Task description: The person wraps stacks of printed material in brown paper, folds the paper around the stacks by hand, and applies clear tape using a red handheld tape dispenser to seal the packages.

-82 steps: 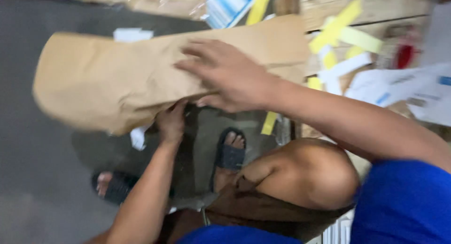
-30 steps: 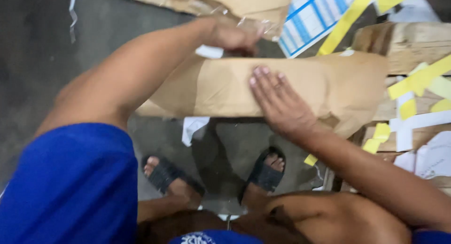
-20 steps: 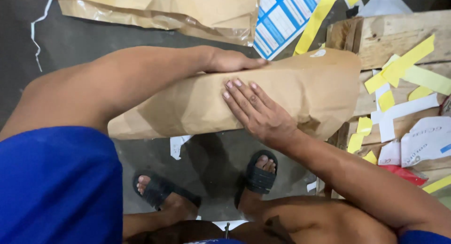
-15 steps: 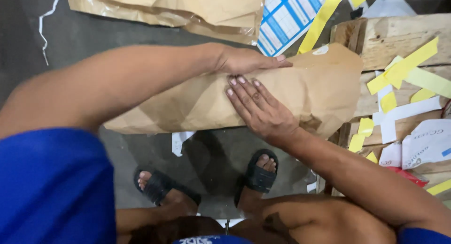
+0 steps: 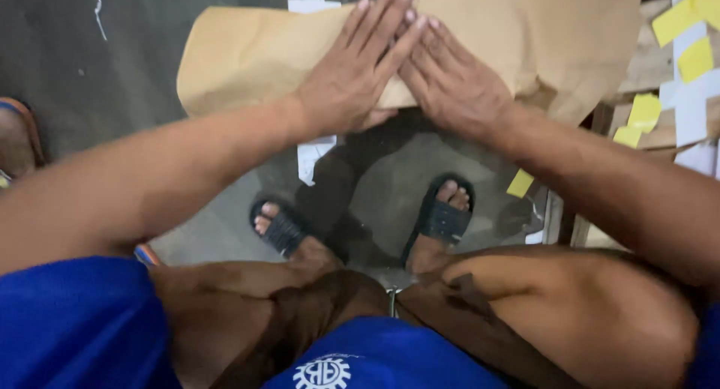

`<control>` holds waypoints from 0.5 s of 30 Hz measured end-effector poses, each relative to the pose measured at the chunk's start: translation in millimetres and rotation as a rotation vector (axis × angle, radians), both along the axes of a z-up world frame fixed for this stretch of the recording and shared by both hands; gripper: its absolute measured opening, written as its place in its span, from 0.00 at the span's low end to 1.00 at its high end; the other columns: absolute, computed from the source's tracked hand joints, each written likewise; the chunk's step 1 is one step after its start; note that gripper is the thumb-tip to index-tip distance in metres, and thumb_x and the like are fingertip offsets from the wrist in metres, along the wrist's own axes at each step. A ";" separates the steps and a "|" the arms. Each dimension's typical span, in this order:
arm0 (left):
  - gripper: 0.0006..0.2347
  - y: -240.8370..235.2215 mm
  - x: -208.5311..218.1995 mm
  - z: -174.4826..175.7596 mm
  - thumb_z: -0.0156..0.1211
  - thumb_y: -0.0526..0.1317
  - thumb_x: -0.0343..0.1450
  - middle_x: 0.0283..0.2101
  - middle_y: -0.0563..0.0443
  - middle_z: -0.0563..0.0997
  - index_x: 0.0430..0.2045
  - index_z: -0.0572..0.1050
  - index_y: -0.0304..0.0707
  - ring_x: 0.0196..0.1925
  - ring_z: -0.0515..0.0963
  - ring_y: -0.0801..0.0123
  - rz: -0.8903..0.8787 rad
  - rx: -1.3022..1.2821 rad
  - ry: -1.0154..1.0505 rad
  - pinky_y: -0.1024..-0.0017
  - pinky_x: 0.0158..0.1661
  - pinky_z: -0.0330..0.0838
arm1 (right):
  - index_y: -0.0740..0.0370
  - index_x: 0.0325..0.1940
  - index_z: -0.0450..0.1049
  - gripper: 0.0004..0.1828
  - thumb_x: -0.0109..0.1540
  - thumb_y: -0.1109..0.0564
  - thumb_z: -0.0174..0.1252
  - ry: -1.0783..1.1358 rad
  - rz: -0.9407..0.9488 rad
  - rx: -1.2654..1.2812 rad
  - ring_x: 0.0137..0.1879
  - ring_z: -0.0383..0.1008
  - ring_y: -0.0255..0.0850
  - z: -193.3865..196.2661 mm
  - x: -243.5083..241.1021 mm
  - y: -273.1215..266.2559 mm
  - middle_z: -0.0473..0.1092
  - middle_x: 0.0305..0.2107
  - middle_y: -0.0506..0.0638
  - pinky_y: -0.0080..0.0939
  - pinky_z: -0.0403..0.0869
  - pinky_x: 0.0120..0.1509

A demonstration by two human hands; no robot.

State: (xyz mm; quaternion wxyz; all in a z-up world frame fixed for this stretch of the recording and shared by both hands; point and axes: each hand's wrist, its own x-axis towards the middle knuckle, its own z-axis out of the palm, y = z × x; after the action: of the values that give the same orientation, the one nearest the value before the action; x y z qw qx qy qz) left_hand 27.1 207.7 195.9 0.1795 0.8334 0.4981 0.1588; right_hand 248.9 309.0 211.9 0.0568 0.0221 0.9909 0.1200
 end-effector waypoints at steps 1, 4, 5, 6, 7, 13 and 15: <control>0.49 1.9 1.7 -5.3 0.72 0.55 0.69 0.77 0.24 0.48 0.76 0.47 0.24 0.80 0.46 0.35 0.019 0.015 -0.008 0.46 0.77 0.40 | 0.69 0.74 0.64 0.34 0.67 0.49 0.54 0.031 0.013 0.011 0.79 0.57 0.55 -3.6 2.1 4.0 0.62 0.70 0.65 0.53 0.50 0.85; 0.46 0.7 15.7 6.7 0.71 0.48 0.68 0.74 0.24 0.52 0.75 0.47 0.27 0.78 0.49 0.33 0.028 -0.101 -0.018 0.44 0.75 0.42 | 0.68 0.74 0.64 0.37 0.64 0.48 0.58 0.029 -0.020 -0.103 0.79 0.58 0.53 10.8 11.5 3.8 0.63 0.70 0.63 0.52 0.54 0.83; 0.43 1.1 20.5 16.4 0.68 0.44 0.69 0.72 0.24 0.54 0.75 0.47 0.27 0.76 0.51 0.32 0.042 -0.217 -0.006 0.43 0.73 0.43 | 0.68 0.75 0.65 0.40 0.61 0.48 0.61 0.009 -0.040 -0.215 0.77 0.59 0.52 21.1 13.4 4.6 0.63 0.70 0.61 0.51 0.58 0.80; 0.43 -3.0 20.9 16.0 0.68 0.44 0.69 0.72 0.24 0.54 0.75 0.47 0.27 0.76 0.51 0.32 0.020 -0.210 -0.001 0.43 0.73 0.43 | 0.68 0.75 0.65 0.40 0.61 0.48 0.61 0.015 -0.062 -0.208 0.77 0.59 0.52 18.8 17.5 -2.2 0.63 0.70 0.61 0.51 0.58 0.80; 0.41 -5.0 20.7 16.2 0.67 0.43 0.69 0.70 0.23 0.55 0.75 0.48 0.28 0.75 0.52 0.31 0.025 -0.227 0.042 0.41 0.72 0.43 | 0.65 0.75 0.66 0.42 0.58 0.48 0.64 0.044 -0.106 -0.248 0.76 0.60 0.51 17.3 21.0 -7.0 0.64 0.69 0.58 0.52 0.59 0.76; 0.41 -6.2 25.5 -11.3 0.66 0.37 0.67 0.69 0.18 0.54 0.75 0.49 0.27 0.74 0.50 0.25 0.058 0.070 0.100 0.35 0.72 0.40 | 0.53 0.74 0.68 0.41 0.57 0.52 0.69 0.231 -0.321 -0.065 0.76 0.61 0.44 10.2 40.7 -30.7 0.64 0.70 0.49 0.52 0.61 0.80; 0.40 -9.7 28.5 -13.9 0.64 0.34 0.66 0.69 0.18 0.53 0.75 0.48 0.27 0.74 0.49 0.25 0.089 0.110 0.109 0.35 0.73 0.39 | 0.52 0.75 0.67 0.41 0.57 0.54 0.70 0.263 -0.356 -0.038 0.77 0.61 0.43 15.0 47.0 -30.3 0.63 0.70 0.49 0.51 0.61 0.82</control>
State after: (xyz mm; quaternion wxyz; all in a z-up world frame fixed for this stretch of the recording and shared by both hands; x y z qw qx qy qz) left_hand 55.6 197.9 182.0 0.0987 0.8264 0.5342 0.1483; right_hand 295.9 278.7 227.0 -0.0522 0.2110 0.9724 0.0853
